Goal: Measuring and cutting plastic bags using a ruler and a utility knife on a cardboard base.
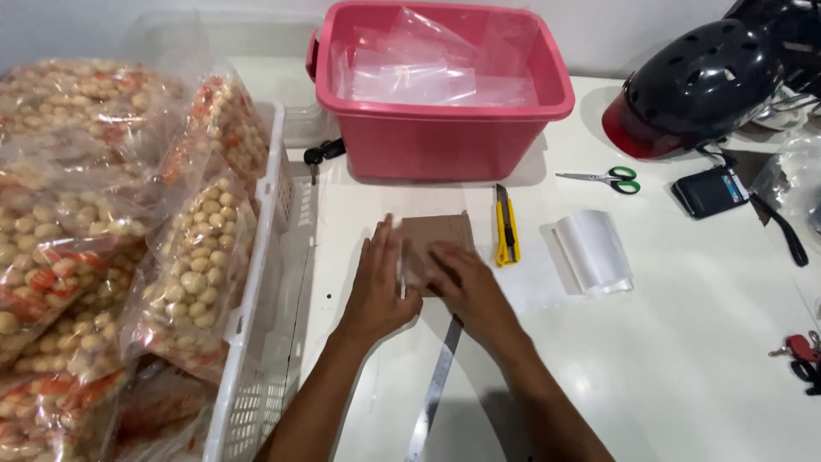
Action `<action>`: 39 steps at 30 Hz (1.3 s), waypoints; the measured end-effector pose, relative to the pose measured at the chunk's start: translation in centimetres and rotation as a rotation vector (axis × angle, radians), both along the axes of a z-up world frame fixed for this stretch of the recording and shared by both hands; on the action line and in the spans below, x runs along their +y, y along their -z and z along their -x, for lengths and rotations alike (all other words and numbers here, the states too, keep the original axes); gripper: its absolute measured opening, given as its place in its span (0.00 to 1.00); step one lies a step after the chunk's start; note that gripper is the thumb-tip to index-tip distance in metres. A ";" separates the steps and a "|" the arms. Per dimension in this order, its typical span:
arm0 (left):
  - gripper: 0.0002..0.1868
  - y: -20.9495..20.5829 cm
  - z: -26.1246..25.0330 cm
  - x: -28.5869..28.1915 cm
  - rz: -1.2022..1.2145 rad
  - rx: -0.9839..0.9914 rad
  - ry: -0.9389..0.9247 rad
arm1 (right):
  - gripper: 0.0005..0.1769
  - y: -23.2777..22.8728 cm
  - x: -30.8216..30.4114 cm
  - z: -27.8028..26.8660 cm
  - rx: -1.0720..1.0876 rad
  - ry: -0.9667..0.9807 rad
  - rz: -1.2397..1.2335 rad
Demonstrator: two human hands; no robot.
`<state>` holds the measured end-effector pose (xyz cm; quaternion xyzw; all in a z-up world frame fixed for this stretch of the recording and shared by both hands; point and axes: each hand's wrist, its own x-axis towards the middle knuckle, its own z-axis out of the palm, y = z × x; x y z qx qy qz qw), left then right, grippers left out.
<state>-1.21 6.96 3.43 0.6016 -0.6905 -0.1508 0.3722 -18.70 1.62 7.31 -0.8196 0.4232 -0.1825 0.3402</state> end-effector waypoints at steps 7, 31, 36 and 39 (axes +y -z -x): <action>0.28 0.5 0.6 -1.2 -0.281 -0.257 -0.008 | 0.31 0.7 0.9 4.3 0.342 0.048 0.000; 0.24 0.2 0.6 -1.2 -0.290 -0.181 -0.040 | 0.27 5.3 -6.1 19.6 0.177 0.529 0.215; 0.24 0.1 0.5 -1.1 -0.290 -0.177 -0.035 | 0.22 8.5 -8.9 24.5 0.141 0.634 0.243; 0.24 -0.3 0.7 -1.4 -0.280 -0.187 -0.027 | 0.23 8.1 -10.0 27.0 0.116 0.671 0.252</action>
